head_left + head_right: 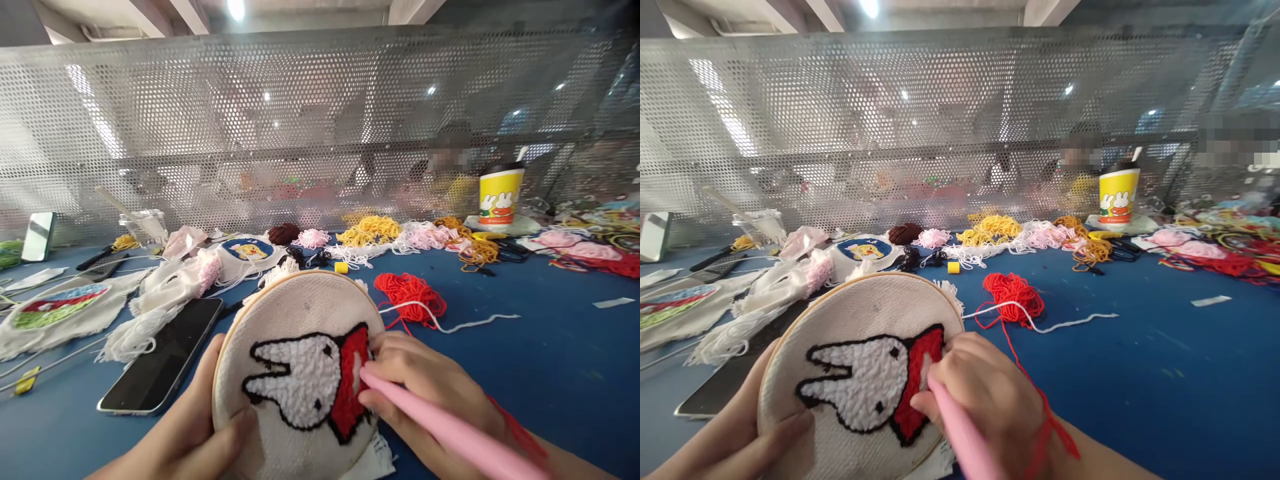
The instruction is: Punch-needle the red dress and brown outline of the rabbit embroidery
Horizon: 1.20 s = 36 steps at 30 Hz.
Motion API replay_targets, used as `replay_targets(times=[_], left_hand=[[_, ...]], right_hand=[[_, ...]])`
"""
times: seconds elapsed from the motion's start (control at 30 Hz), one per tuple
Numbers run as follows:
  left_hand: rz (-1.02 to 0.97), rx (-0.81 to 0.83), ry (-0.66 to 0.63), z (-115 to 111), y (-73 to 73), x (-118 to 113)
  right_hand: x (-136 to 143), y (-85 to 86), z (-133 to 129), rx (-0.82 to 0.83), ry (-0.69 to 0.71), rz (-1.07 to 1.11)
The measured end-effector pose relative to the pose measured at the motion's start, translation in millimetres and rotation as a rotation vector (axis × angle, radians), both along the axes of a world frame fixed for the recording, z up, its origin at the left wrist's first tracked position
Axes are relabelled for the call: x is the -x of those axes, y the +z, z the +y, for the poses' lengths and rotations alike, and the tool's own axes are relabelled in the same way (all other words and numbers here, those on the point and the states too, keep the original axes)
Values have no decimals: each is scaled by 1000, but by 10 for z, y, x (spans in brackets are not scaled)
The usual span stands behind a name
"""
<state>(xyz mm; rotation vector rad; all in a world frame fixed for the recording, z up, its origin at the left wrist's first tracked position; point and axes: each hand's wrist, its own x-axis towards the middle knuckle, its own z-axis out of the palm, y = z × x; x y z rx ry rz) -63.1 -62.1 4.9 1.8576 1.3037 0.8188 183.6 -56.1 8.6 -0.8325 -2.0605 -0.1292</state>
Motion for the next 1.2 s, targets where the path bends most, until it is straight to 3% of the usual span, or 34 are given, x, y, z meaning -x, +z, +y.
replay_targets(times=[0.07, 0.23, 0.5, 0.73, 0.9, 1.03, 1.2], left_hand=[[-22, 58, -64, 15, 51, -88], [-123, 106, 21, -7, 142, -247], [-31, 78, -113, 40, 138, -155], [42, 31, -106, 30, 139, -127], [113, -24, -142, 45, 125, -109], [183, -57, -147, 44, 72, -43], [197, -49, -121, 42, 55, -23]], right_hand=[[-42, 37, -26, 94, 37, 63], [-146, 30, -36, 151, 55, 80], [-215, -102, 29, 274, 231, 287], [-186, -65, 2, 171, 83, 213], [-92, -15, -8, -44, -53, 87], [-40, -24, 29, -183, -7, -29], [-43, -29, 71, -140, 17, -72]])
